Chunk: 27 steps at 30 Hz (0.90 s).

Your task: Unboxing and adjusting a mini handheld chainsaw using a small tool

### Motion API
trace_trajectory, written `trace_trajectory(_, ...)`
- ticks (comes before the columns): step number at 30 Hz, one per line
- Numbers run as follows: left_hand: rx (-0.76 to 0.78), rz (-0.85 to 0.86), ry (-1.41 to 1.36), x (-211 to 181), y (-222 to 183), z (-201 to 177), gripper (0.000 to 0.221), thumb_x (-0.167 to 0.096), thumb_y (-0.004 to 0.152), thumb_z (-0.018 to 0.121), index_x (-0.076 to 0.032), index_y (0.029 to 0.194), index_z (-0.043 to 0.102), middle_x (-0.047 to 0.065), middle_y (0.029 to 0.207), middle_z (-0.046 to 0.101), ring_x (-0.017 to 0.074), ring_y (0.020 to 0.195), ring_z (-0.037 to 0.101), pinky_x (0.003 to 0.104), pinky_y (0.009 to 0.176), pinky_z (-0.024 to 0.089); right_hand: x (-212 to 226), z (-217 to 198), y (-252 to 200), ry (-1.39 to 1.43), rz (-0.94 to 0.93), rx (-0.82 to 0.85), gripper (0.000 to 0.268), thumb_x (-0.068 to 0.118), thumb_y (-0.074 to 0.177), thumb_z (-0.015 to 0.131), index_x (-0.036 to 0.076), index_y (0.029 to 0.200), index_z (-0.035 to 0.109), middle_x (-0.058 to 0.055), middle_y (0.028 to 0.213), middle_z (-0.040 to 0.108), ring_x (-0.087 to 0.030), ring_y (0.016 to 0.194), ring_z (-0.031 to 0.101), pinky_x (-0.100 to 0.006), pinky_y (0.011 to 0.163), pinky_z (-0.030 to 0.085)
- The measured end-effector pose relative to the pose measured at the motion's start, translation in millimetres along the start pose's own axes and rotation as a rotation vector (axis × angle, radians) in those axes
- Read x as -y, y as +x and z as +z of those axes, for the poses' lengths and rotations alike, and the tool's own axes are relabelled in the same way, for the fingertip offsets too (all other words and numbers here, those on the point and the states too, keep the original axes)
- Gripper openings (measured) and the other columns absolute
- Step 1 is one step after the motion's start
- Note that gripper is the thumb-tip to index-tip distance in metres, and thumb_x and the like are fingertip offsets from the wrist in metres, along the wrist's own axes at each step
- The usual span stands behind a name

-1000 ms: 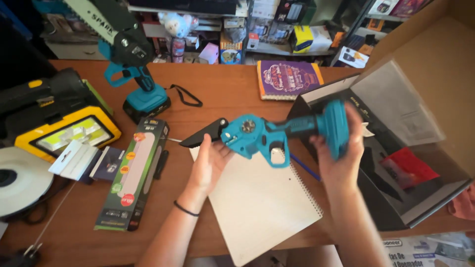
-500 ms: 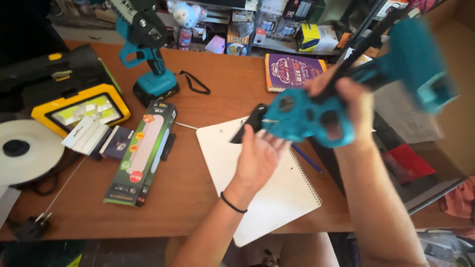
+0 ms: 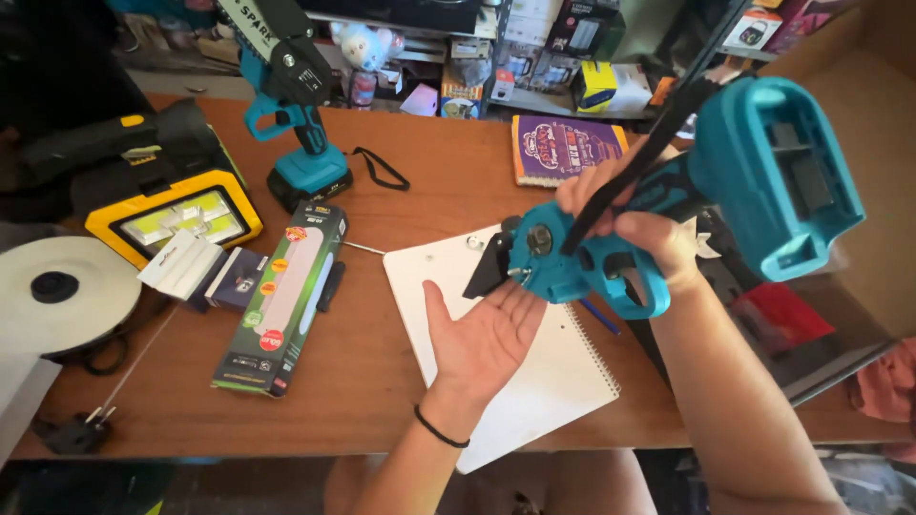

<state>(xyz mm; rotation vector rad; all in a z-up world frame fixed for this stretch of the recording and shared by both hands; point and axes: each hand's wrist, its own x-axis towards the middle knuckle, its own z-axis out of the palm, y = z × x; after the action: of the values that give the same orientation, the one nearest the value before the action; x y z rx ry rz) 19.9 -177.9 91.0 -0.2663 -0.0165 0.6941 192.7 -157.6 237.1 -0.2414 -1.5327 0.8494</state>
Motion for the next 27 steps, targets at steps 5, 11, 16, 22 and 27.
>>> trace_trajectory(5, 0.04, 0.042, 0.108, 0, -13, 5, 0.114, -0.093, 0.072, 0.049, 0.001, 0.137, 0.053, 0.02, 0.147, 0.054, 0.0337, 0.142, 0.048, 0.046, 0.128, 0.03, -15, -18, -11, 0.056, 0.058, -0.138, 0.02, 0.024, 0.084, 0.059, 0.01, 0.087, 0.044, -0.008, 0.065, 0.047, -0.024, 0.067, 0.052, -0.045, 0.091, 0.047)
trace_trajectory(11, 0.242, 0.221, 1.058, -39, -19, -20, 0.061, -0.033, 0.088, 0.068, -0.002, 0.139, 0.055, 0.014, 0.14, 0.061, 0.0227, 0.132, 0.055, 0.042, 0.115, 0.041, -73, -46, -43, 0.561, 0.202, -0.523, 0.019, 0.025, 0.083, 0.062, 0.012, 0.089, 0.05, 0.003, 0.065, 0.036, -0.013, 0.063, 0.044, -0.039, 0.091, 0.049)
trace_trajectory(16, -0.168, 0.243, 1.234, -88, -6, -18, 0.05, -0.028, 0.095, 0.066, 0.002, 0.135, 0.062, 0.023, 0.131, 0.069, 0.03, 0.118, 0.069, 0.044, 0.104, 0.053, -127, -60, -62, 0.885, 0.365, -0.566, 0.032, 0.03, 0.084, 0.063, 0.008, 0.107, 0.064, 0.007, 0.07, 0.034, -0.009, 0.064, 0.043, -0.038, 0.094, 0.051)
trace_trajectory(22, -0.118, 0.034, 1.456, -93, 33, 20, 0.083, -0.054, 0.089, 0.07, -0.009, 0.154, 0.043, 0.023, 0.151, 0.05, 0.0363, 0.139, 0.049, 0.054, 0.109, 0.042, -182, -33, -49, 1.088, 0.502, -0.3, 0.047, 0.041, 0.088, 0.061, 0.009, 0.122, 0.053, 0.001, 0.085, 0.038, -0.013, 0.069, 0.049, -0.05, 0.097, 0.055)
trace_trajectory(27, -0.02, 0.203, 1.589, -103, 68, 11, 0.056, -0.035, 0.085, 0.082, 0.0, 0.127, 0.068, 0.018, 0.116, 0.072, 0.0273, 0.108, 0.069, 0.044, 0.097, 0.056, -209, -42, -46, 0.922, 0.706, -0.222, 0.049, 0.041, 0.091, 0.057, 0.002, 0.119, 0.048, -0.009, 0.1, 0.05, -0.032, 0.113, 0.067, -0.051, 0.104, 0.052)
